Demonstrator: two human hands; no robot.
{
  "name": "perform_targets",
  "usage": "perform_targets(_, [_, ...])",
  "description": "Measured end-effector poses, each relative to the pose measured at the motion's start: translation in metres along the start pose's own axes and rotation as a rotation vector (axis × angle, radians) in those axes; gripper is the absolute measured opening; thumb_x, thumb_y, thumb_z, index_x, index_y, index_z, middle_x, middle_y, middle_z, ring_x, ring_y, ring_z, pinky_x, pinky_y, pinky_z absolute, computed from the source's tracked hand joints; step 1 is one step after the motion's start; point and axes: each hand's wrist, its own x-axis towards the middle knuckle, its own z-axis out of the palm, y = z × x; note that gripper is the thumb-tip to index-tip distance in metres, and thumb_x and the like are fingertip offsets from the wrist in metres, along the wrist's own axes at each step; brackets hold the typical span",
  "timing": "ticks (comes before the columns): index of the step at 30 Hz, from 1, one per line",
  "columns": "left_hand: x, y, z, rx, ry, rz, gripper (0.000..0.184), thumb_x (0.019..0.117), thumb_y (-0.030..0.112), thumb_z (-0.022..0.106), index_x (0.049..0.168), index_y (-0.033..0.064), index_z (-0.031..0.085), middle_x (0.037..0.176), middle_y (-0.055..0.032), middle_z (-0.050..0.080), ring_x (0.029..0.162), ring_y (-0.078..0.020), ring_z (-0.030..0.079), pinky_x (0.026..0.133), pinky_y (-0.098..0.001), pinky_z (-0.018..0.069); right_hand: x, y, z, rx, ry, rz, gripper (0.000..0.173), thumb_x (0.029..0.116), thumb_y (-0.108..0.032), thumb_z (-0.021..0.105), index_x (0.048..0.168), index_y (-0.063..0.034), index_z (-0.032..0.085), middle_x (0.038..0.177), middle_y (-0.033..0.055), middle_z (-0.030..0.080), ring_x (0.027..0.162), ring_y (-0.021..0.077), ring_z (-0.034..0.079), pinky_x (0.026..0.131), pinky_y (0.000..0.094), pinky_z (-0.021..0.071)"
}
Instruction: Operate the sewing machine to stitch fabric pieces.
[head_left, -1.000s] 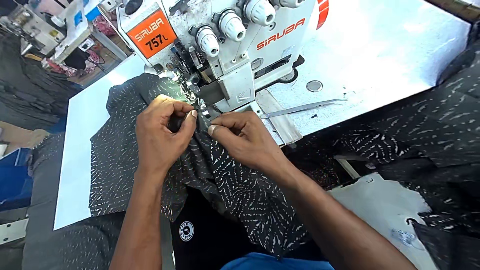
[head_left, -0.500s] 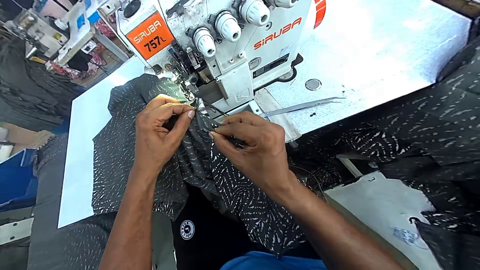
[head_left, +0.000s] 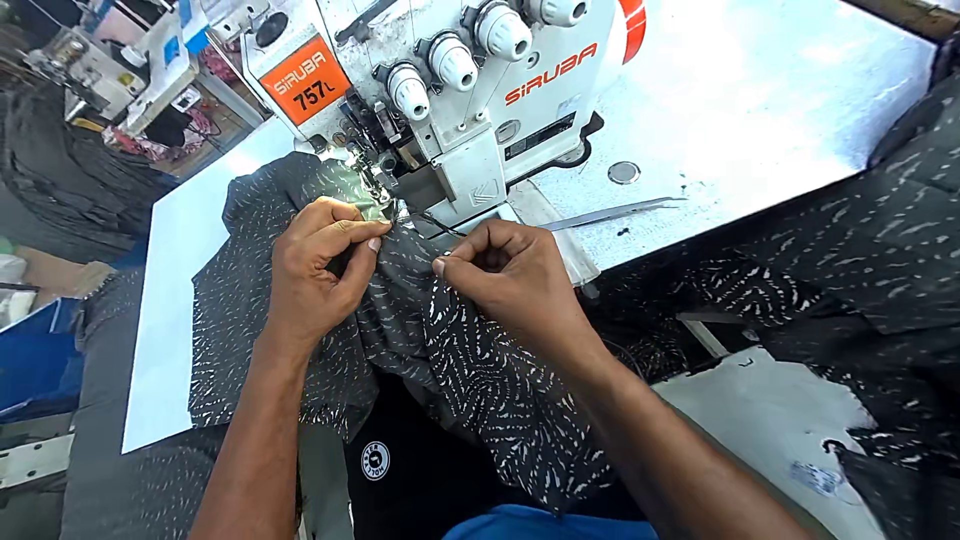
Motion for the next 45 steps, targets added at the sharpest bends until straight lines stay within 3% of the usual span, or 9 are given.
perform_targets(2, [-0.003,0.0,0.001,0.044,0.008,0.036,0.019,0.096,0.01,0.063,0.105,0.0042,0.078,0.103,-0.0071,0.067,0.1,-0.0148,0.061,0.088,-0.0294,0.0513,0.004,-0.001,-0.002,0.026,-0.071,0.087,0.011,0.0853,-0.007,0.076,0.092,-0.0072,0.067,0.072,0.0024,0.068,0.057,0.01,0.062,0.05,0.023,0.05])
perform_targets(5, [-0.006,0.001,0.001,0.072,0.022,0.033,0.019,0.0959,0.011,0.062,0.105,0.0045,0.078,0.104,-0.0084,0.068,0.1,-0.0167,0.062,0.088,-0.032,0.0506,0.014,-0.007,-0.005,0.103,-0.22,0.271,0.032,0.085,-0.005,0.076,0.116,-0.0044,0.068,0.075,0.0044,0.069,0.061,0.01,0.063,0.054,0.0233,0.0525])
perform_targets(10, [0.001,0.018,0.003,0.127,0.002,-0.157,0.023,0.0964,0.027,0.063,0.108,0.0115,0.076,0.102,-0.0005,0.067,0.092,-0.008,0.061,0.078,-0.0261,0.0505,0.019,-0.006,-0.005,0.126,-0.298,0.293,0.013,0.0873,-0.006,0.073,0.1,-0.0026,0.074,0.075,0.0062,0.068,0.064,0.012,0.064,0.057,0.0264,0.0546])
perform_targets(14, [0.007,0.026,0.012,0.122,0.084,-0.232,0.014,0.0962,0.022,0.067,0.098,0.0126,0.077,0.093,0.0024,0.066,0.08,-0.003,0.059,0.068,-0.0201,0.0484,0.016,-0.006,-0.002,0.116,-0.271,0.249,0.01,0.0878,-0.006,0.073,0.097,-0.0035,0.076,0.073,0.0049,0.068,0.064,0.0106,0.063,0.057,0.0256,0.0526])
perform_targets(20, [-0.003,0.019,0.019,0.163,0.144,-0.152,0.015,0.1001,0.017,0.063,0.101,0.0073,0.075,0.102,-0.0046,0.068,0.093,-0.0108,0.062,0.081,-0.0275,0.0523,0.016,-0.009,0.0,0.196,-0.283,0.268,0.013,0.0905,-0.003,0.07,0.102,-0.0012,0.077,0.077,0.0071,0.07,0.066,0.0112,0.065,0.059,0.026,0.0553])
perform_targets(27, [-0.007,0.023,0.02,0.247,0.124,-0.065,0.019,0.1008,0.017,0.063,0.108,0.0079,0.078,0.105,-0.0085,0.068,0.099,-0.0203,0.061,0.085,-0.0352,0.0491,0.017,-0.005,-0.01,0.315,-0.249,0.227,0.015,0.0913,-0.002,0.065,0.101,0.0001,0.076,0.082,0.0074,0.072,0.071,0.0099,0.067,0.063,0.0255,0.0577])
perform_targets(34, [-0.016,0.032,0.026,0.284,0.184,-0.113,0.017,0.1006,0.016,0.064,0.109,0.0094,0.077,0.11,-0.0076,0.068,0.102,-0.0209,0.06,0.088,-0.0358,0.0473,0.012,0.001,-0.009,0.135,-0.22,0.183,0.016,0.0927,-0.008,0.062,0.094,-0.0036,0.078,0.072,0.0051,0.068,0.062,0.0096,0.063,0.054,0.0263,0.0519])
perform_targets(39, [-0.013,0.034,0.019,0.29,0.074,-0.14,0.026,0.1052,0.016,0.052,0.117,0.0126,0.075,0.118,-0.006,0.067,0.11,-0.0226,0.059,0.091,-0.0412,0.0462,0.009,0.0,-0.009,0.121,-0.24,0.044,0.017,0.0937,-0.007,0.06,0.092,-0.003,0.076,0.073,0.0042,0.069,0.062,0.0087,0.063,0.053,0.0245,0.0521])
perform_targets(45, [-0.01,0.02,0.005,0.215,-0.043,-0.079,0.035,0.1048,0.01,0.045,0.119,0.0154,0.076,0.123,-0.0036,0.067,0.116,-0.0209,0.058,0.098,-0.0399,0.0465,0.002,0.004,-0.002,0.1,-0.189,0.04,0.016,0.0955,-0.008,0.06,0.092,-0.0042,0.075,0.075,0.004,0.069,0.062,0.0099,0.063,0.053,0.0242,0.0531])
